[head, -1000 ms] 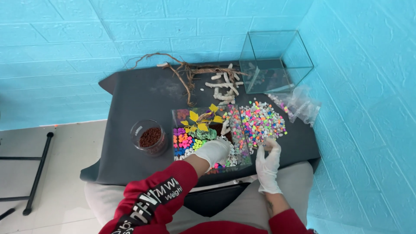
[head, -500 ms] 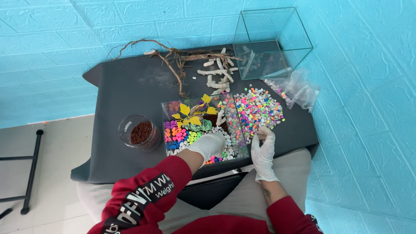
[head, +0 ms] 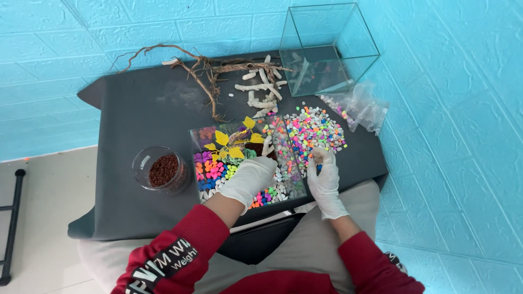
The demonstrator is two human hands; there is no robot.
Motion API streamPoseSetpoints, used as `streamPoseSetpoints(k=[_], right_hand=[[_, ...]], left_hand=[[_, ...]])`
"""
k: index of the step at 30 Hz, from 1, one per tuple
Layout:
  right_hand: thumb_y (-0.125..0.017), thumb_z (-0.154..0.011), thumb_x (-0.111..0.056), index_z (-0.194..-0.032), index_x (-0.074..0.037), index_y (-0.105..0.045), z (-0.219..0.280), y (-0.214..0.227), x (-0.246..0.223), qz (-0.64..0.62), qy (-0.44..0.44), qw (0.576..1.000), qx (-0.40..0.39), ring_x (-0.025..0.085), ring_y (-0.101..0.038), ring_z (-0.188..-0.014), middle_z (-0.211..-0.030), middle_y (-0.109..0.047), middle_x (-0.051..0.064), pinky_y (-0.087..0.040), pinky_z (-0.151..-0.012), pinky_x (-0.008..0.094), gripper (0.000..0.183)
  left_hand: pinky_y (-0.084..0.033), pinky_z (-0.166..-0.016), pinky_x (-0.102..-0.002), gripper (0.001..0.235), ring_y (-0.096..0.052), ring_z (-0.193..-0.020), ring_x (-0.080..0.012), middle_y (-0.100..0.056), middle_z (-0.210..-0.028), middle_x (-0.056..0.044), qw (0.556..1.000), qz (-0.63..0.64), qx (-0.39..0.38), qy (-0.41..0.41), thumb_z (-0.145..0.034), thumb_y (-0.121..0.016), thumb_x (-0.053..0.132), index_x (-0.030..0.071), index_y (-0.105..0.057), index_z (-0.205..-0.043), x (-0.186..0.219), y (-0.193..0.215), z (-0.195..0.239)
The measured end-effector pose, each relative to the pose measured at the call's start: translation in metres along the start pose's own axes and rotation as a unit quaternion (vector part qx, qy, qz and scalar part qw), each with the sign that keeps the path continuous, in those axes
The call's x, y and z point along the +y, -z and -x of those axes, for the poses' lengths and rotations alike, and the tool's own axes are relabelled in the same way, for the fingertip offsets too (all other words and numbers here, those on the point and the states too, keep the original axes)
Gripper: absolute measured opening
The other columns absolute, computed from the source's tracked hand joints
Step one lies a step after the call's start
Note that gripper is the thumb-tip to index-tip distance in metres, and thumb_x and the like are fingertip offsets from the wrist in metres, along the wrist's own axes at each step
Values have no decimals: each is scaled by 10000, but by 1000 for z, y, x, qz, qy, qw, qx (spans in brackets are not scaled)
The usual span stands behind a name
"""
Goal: The person is decorating a small glass aquarium by carefully placing colorful beads around a small plant inside the tank.
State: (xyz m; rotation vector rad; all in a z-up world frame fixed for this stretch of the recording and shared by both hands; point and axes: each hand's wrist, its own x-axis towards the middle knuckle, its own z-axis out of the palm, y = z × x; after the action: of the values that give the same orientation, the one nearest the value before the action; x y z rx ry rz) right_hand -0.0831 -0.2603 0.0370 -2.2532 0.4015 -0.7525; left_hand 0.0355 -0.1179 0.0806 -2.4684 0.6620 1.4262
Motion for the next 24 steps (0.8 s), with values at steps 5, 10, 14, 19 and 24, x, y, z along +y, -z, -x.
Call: streamPoseSetpoints(k=[5,10,14,19,24], right_hand=[[-713,-892,-80,-1186,-226,-654,-22,-5,24,83,80,993,-34,249,-721,-886,-1004,-675,-8,-603,-792,398,333],[-765,-841,-228,-1031,-318,-694,-17,-18,52,188,118,970,-103,180,-703,-846,-880,-661,-84,-584,-767,354,222],[-781,-842,-292,-976,-337,-702,-12,-30,58,203,125,966,-102,174,-702,-866,-886,-668,-107,-577,-740,360,162],[-802,-833,-263,-927,-292,-710,-15,-35,57,221,165,958,-78,197,-697,-831,-842,-665,-70,-563,-718,345,134],[-686,-871,-375,-918,-369,-654,-12,-42,66,412,264,871,-28,168,-649,-806,-827,-605,-86,-514,-709,337,58]], left_hand=[[-530,-999,-432,653,-625,-1244,-297,-679,-1300,-163,994,39,85,-63,-916,-540,627,89,-670,-1262,-14,18,87],[-482,-1046,-388,753,-575,-1289,-258,-637,-1367,-164,999,31,-29,-6,-885,-510,689,119,-610,-1368,2,25,18],[-474,-1047,-361,818,-575,-1276,-231,-644,-1360,-159,996,23,-80,23,-848,-490,740,137,-608,-1389,-1,17,1],[-380,-1174,-354,756,-489,-1379,-297,-580,-1434,-222,998,-29,-33,-52,-954,-461,569,23,-518,-1474,-16,20,76],[-602,-774,-396,551,-714,-1031,-296,-722,-1155,-221,980,106,139,-91,-895,-507,555,55,-696,-1029,-17,12,52]])
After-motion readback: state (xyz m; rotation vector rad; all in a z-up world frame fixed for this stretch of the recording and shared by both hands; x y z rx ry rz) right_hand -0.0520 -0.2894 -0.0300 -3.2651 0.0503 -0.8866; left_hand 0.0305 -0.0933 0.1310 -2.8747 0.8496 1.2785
